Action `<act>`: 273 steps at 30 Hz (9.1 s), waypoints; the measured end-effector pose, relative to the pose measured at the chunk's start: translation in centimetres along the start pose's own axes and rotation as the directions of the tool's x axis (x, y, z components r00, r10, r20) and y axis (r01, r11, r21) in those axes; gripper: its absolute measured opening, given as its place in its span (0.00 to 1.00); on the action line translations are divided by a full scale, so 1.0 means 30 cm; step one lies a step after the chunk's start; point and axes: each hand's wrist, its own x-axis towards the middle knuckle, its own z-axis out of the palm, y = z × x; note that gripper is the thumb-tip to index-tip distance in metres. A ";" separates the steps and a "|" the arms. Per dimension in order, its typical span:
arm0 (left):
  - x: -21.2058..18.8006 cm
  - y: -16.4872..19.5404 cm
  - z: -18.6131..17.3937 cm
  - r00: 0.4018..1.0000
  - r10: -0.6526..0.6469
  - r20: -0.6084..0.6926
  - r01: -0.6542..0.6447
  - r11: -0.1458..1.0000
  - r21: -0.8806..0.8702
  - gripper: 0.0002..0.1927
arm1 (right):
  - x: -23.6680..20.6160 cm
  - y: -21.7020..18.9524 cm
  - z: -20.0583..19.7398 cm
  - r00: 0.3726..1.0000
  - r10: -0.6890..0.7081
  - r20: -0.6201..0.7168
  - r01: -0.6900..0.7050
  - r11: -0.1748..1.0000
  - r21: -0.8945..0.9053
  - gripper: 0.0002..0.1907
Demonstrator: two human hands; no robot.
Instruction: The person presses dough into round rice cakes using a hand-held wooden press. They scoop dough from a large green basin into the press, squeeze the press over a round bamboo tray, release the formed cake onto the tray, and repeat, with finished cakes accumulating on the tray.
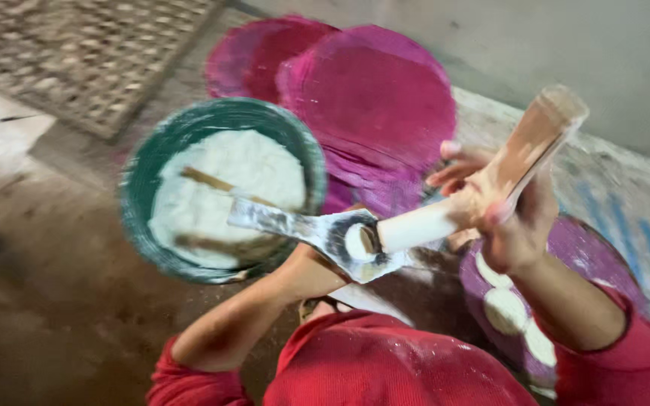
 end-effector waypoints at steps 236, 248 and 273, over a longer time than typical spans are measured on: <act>0.731 -0.645 1.212 0.881 0.086 0.465 0.470 -0.050 -0.881 0.44 | -1.166 -0.165 -0.870 0.244 0.960 -0.138 -0.925 0.273 0.263 0.37; 0.805 -0.787 1.093 0.991 -0.015 0.133 0.123 -0.293 -0.948 0.27 | -0.743 -0.077 -0.862 0.218 0.878 -0.426 -0.870 -0.023 -0.493 0.41; 0.857 -0.680 1.110 0.903 -0.417 0.100 0.073 -0.080 -0.994 0.25 | -0.815 0.001 -0.845 0.413 0.785 -0.462 -0.795 0.063 -0.604 0.34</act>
